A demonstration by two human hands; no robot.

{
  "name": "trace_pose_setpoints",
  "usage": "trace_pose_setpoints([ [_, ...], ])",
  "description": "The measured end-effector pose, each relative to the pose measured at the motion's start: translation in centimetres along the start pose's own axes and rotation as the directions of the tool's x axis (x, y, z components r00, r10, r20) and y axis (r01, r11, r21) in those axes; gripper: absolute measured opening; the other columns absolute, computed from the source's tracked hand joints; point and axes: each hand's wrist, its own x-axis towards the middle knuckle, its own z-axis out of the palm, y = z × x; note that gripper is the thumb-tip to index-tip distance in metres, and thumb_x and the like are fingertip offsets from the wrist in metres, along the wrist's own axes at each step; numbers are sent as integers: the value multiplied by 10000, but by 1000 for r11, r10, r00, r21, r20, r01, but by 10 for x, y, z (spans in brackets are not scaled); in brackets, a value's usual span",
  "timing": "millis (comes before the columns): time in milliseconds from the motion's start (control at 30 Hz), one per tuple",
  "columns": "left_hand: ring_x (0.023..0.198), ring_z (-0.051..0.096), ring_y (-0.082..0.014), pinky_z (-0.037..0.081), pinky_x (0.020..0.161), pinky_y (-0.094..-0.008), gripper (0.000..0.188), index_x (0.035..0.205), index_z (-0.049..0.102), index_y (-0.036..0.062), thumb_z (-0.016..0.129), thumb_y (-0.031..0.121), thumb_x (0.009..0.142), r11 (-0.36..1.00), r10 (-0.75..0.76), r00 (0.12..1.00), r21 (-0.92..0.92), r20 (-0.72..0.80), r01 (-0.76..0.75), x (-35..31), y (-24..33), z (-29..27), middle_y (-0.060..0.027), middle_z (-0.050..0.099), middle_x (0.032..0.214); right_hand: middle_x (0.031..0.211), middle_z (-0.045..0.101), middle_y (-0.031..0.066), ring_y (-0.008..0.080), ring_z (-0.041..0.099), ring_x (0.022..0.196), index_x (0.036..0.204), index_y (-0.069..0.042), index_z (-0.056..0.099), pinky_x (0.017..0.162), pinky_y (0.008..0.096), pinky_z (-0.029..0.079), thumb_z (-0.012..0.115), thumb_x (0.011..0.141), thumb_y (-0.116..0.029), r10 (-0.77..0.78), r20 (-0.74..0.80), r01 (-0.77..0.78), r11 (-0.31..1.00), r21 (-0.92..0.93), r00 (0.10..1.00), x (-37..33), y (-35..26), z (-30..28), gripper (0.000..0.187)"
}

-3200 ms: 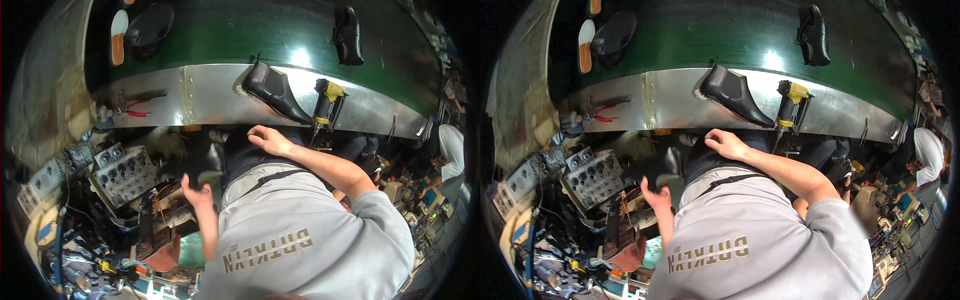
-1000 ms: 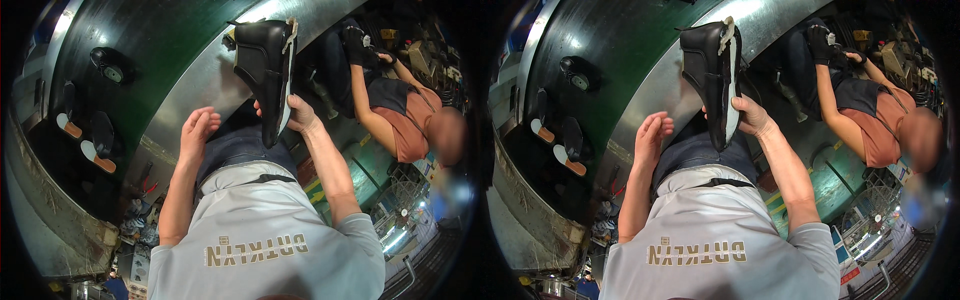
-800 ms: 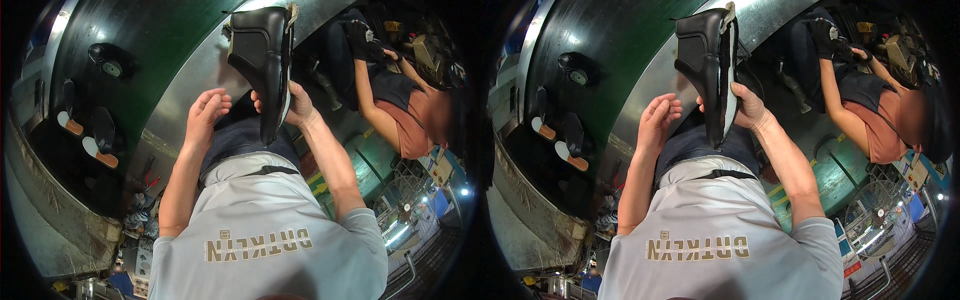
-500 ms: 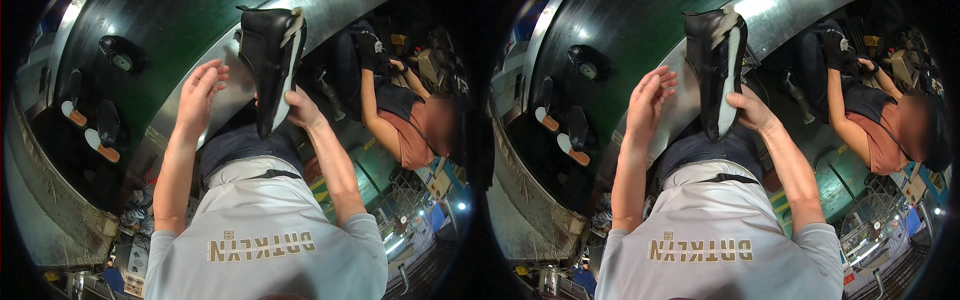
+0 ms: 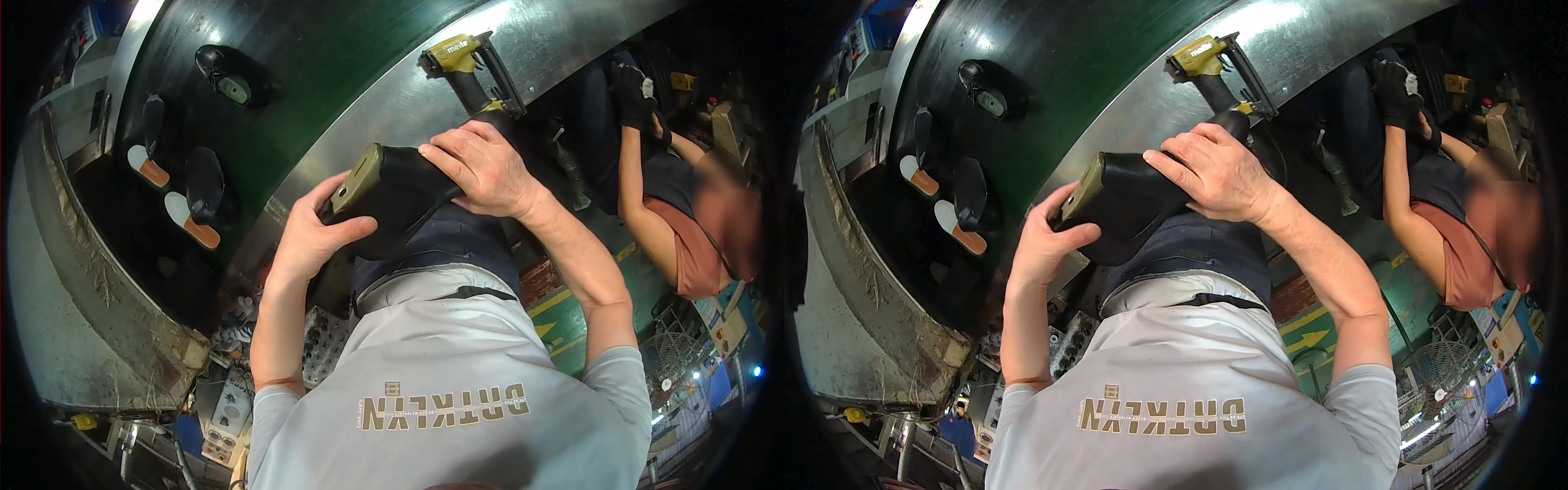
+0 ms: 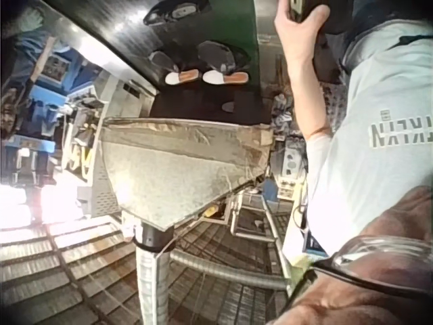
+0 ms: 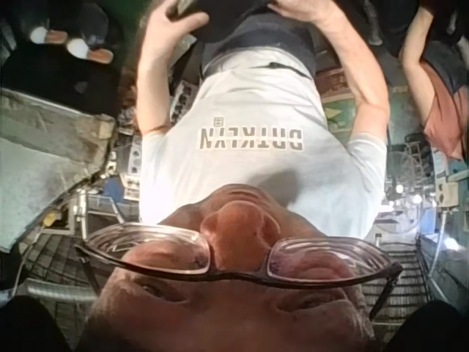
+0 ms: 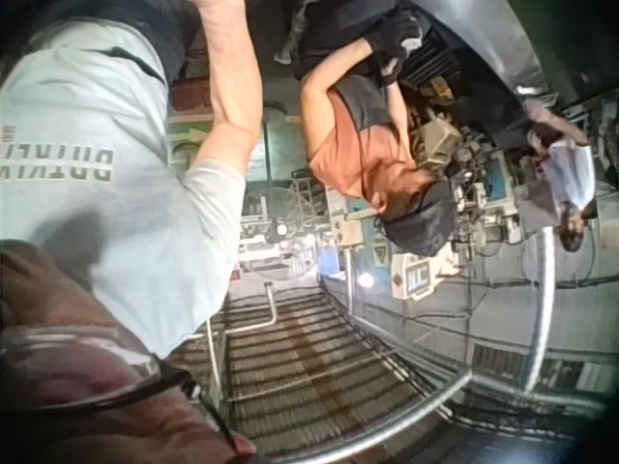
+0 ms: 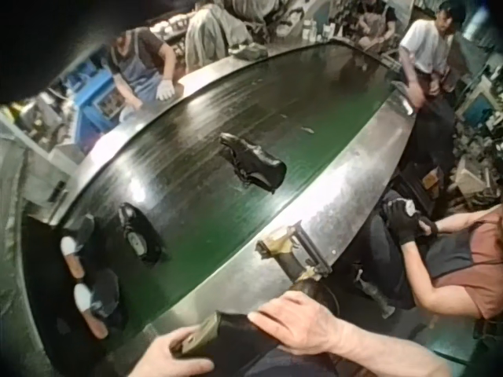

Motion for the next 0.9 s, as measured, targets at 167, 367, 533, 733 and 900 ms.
trace_pose_setpoints([
  [167, 911, 602, -130, 474, 840, -261, 624, 1208, 574, -42, 853, 142, 681, 932, 163, 984, 338, -78, -128, -8, -22, 3, -51, 660, 1015, 1167, 540, 40, 212, 514, 1120, 1288, -212, 552, 1047, 417, 339, 775, 654, -154, -41, -8, 39, 979, -203, 999, 0, 4, 6, 674],
  [367, 987, 660, -204, 498, 881, -303, 606, 1223, 579, -25, 838, 69, 684, 761, 589, 766, 494, -258, -420, -14, -47, 18, -148, 678, 1092, 1319, 422, 90, 296, 391, 1264, 1288, -232, 541, 1071, 470, 321, 818, 624, -86, 254, -66, -256, 967, -14, 965, -4, -3, -29, 734],
  [533, 1007, 650, -226, 486, 910, -324, 611, 1235, 559, -34, 818, 9, 683, 673, 718, 634, 518, -287, -528, -13, -59, 27, -167, 650, 1143, 1108, 587, 61, 139, 565, 1052, 1318, -20, 452, 953, 293, 452, 562, 957, -107, 822, 299, -467, -46, 883, 485, -40, -8, 17, 388],
  [733, 1149, 598, -381, 460, 1004, -433, 604, 1215, 545, -54, 812, -1, 676, 454, 868, 477, 607, -138, -652, -9, -53, 30, -268, 602, 1213, 1153, 625, 83, 174, 576, 1092, 1297, -7, 482, 971, 329, 424, 514, 947, -60, 710, 428, -182, -399, 899, 559, -2, -29, 31, 356],
  [900, 1150, 592, -396, 454, 1014, -454, 617, 1224, 535, -55, 811, -13, 673, 422, 877, 470, 624, -97, -658, -10, -56, 34, -273, 594, 1219, 1096, 642, 95, 180, 595, 1043, 1179, -8, 549, 953, 349, 428, 470, 852, 64, 689, 459, -4, -552, 834, 561, 7, -31, 36, 344],
])
